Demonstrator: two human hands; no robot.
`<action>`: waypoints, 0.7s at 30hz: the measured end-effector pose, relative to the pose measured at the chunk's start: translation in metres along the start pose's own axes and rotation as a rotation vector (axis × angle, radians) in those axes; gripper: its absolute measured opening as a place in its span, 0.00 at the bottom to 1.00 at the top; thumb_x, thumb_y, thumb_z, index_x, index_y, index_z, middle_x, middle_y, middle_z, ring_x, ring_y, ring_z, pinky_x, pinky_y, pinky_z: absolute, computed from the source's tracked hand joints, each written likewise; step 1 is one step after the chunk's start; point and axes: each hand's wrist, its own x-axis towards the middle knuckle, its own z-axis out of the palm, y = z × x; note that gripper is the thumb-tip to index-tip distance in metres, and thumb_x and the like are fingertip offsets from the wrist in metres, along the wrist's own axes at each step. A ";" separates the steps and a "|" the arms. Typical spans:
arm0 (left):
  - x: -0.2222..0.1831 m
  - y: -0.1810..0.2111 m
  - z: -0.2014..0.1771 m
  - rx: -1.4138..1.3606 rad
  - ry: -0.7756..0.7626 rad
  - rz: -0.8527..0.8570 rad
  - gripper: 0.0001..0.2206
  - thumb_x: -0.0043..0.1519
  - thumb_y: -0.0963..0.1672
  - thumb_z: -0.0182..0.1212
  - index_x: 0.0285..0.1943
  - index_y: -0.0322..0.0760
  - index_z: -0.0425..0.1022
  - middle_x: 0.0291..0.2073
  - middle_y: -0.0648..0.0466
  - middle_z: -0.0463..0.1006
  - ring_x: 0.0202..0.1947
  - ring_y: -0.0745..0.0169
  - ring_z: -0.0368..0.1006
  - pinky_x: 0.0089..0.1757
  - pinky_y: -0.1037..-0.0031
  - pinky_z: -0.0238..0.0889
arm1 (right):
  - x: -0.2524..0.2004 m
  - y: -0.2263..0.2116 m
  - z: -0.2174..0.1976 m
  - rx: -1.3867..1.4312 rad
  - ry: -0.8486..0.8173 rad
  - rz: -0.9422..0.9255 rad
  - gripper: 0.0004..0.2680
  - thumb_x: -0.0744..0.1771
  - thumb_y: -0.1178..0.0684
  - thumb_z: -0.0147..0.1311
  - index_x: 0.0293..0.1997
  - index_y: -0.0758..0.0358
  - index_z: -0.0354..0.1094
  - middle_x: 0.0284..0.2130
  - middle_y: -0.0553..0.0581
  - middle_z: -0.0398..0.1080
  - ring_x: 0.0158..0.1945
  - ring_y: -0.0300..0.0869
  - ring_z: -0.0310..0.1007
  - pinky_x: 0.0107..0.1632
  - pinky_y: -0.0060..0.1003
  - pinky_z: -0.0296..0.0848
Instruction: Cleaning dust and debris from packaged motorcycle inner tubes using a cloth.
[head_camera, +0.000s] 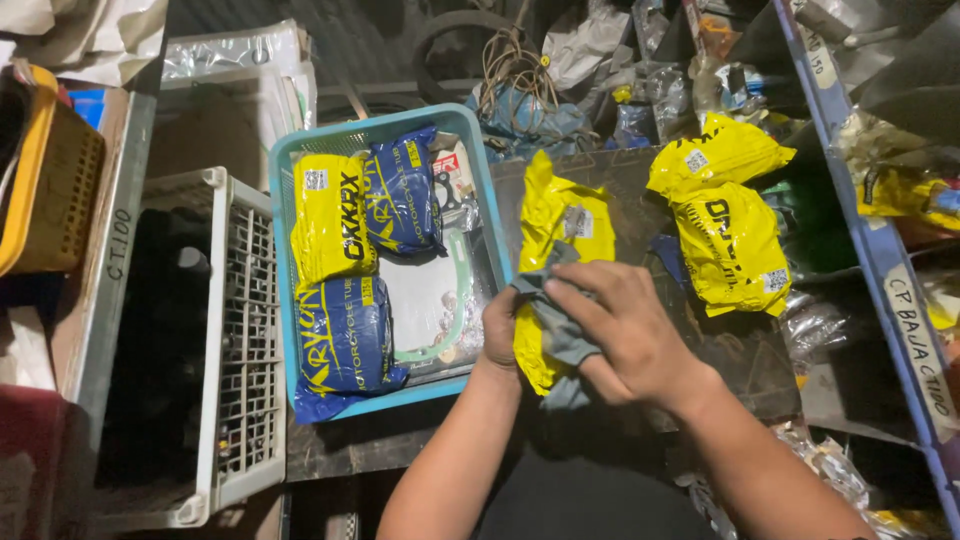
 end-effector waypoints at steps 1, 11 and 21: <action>0.000 -0.002 0.004 0.002 -0.001 0.005 0.13 0.63 0.40 0.54 0.54 0.27 0.76 0.47 0.38 0.80 0.47 0.43 0.78 0.58 0.53 0.63 | -0.007 0.009 -0.005 0.002 0.002 -0.004 0.24 0.71 0.39 0.31 0.65 0.66 0.67 0.60 0.65 0.66 0.62 0.58 0.66 0.58 0.48 0.61; 0.026 -0.042 0.015 -0.178 -0.005 -0.110 0.18 0.64 0.42 0.55 0.60 0.25 0.75 0.52 0.31 0.77 0.52 0.31 0.75 0.58 0.46 0.62 | -0.002 0.037 -0.047 0.013 0.134 0.321 0.18 0.67 0.49 0.53 0.63 0.64 0.69 0.48 0.65 0.66 0.48 0.56 0.67 0.54 0.48 0.66; 0.046 -0.047 0.014 -0.231 -0.038 -0.013 0.20 0.63 0.44 0.54 0.62 0.27 0.74 0.57 0.34 0.75 0.58 0.29 0.71 0.63 0.41 0.55 | -0.025 0.040 -0.064 -0.053 -0.001 0.149 0.22 0.63 0.59 0.59 0.65 0.75 0.66 0.46 0.74 0.71 0.49 0.67 0.73 0.54 0.58 0.72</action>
